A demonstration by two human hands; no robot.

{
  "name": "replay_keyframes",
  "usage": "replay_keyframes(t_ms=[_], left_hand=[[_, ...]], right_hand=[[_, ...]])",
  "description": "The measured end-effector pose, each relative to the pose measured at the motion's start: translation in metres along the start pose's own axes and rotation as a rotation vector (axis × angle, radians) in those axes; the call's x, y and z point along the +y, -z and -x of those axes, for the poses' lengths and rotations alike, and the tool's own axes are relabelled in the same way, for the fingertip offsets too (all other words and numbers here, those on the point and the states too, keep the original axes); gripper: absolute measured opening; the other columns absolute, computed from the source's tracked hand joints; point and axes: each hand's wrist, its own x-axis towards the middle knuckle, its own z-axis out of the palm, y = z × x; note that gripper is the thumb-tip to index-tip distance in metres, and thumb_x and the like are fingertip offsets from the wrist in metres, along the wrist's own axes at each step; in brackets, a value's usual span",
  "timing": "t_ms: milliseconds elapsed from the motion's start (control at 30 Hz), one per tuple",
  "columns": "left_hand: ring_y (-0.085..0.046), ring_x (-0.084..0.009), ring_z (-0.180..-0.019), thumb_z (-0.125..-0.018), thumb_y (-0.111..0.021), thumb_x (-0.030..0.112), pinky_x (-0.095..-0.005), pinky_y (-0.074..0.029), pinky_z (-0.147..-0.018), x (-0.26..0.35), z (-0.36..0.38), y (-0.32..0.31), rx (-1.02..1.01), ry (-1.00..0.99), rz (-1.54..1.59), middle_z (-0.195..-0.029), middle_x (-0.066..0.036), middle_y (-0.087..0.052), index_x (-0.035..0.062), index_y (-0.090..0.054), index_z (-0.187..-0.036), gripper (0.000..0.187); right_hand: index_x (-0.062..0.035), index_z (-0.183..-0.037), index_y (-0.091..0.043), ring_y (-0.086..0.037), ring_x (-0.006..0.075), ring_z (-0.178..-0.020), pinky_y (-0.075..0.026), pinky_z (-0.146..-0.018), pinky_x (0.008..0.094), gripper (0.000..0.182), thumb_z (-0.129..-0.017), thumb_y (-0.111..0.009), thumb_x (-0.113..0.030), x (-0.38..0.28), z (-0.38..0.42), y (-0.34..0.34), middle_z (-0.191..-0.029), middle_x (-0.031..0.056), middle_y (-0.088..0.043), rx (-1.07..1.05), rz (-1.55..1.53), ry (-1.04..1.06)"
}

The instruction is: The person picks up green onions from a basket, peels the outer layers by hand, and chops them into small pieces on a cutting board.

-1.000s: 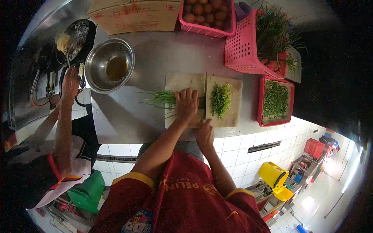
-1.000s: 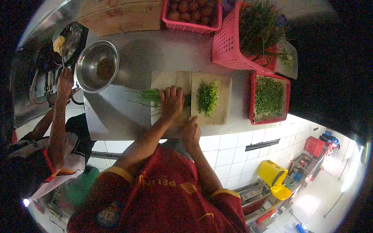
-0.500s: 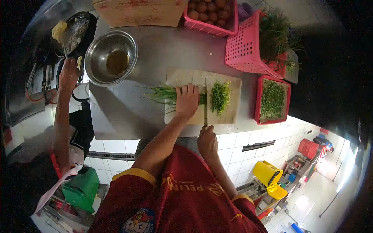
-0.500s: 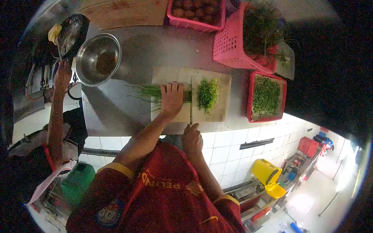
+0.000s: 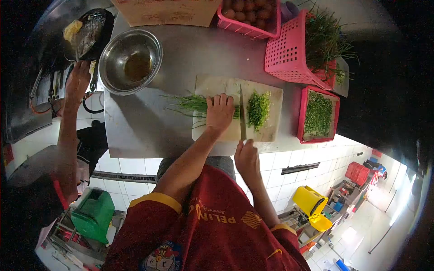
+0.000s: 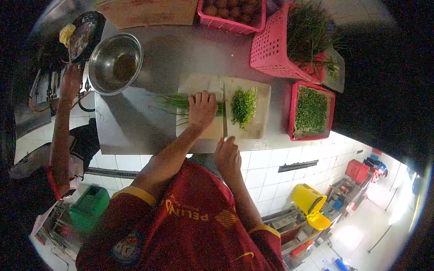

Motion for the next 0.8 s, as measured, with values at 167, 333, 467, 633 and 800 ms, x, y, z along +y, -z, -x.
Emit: replay_keyframes(t_ms=[167,333,467,633,800], left_hand=[[-0.047,-0.0333,-0.11,-0.087,-0.06,0.022,-0.0572,-0.032,-0.099,-0.001,-0.003,-0.004,0.015,0.004,-0.046,-0.113,-0.016,-0.048,0.0048,-0.051,-0.115,0.034],[-0.047,-0.0324,-0.109,-0.086,-0.06,0.021,-0.0576,-0.032,-0.099,0.002,-0.002,0.004,-0.02,0.017,-0.004,-0.113,-0.015,-0.049,0.0051,-0.051,-0.115,0.034],[-0.048,-0.0319,-0.109,-0.089,-0.057,0.023,-0.0577,-0.031,-0.101,0.001,0.0,0.0,-0.021,0.021,0.012,-0.113,-0.015,-0.049,0.0061,-0.051,-0.117,0.033],[-0.049,-0.0288,-0.108,-0.091,-0.054,0.022,-0.0552,-0.032,-0.1,0.002,-0.001,0.004,-0.007,0.025,-0.068,-0.111,-0.012,-0.051,0.009,-0.054,-0.114,0.026],[-0.048,-0.0317,-0.109,-0.092,-0.053,0.02,-0.0577,-0.031,-0.099,0.001,-0.001,0.001,-0.029,0.026,-0.005,-0.114,-0.015,-0.049,0.0071,-0.052,-0.118,0.029]], right_hand=[[0.0074,-0.113,-0.042,-0.064,0.0465,-0.07,-0.051,-0.056,0.0511,0.039,-0.099,-0.042,-0.029,0.026,-0.014,-0.08,-0.074,0.0311,-0.062,-0.028,-0.072,-0.138],[0.0064,-0.105,-0.044,-0.064,0.047,-0.071,-0.052,-0.058,0.0528,0.033,-0.098,-0.043,-0.026,0.003,-0.05,-0.037,-0.076,0.0309,-0.062,0.013,-0.111,-0.073],[0.0048,-0.104,-0.043,-0.062,0.0508,-0.077,-0.051,-0.067,0.0566,0.032,-0.099,-0.041,-0.026,-0.016,-0.024,0.019,-0.078,0.0322,-0.063,-0.191,-0.164,-0.191],[0.0048,-0.108,-0.04,-0.062,0.0508,-0.081,-0.05,-0.071,0.0567,0.034,-0.098,-0.042,-0.027,-0.012,-0.002,-0.017,-0.082,0.0335,-0.063,-0.244,-0.168,-0.348],[0.0074,-0.105,-0.042,-0.06,0.052,-0.072,-0.048,-0.061,0.0565,0.031,-0.098,-0.043,-0.022,0.01,-0.038,-0.06,-0.075,0.0346,-0.06,-0.005,-0.186,-0.082]])
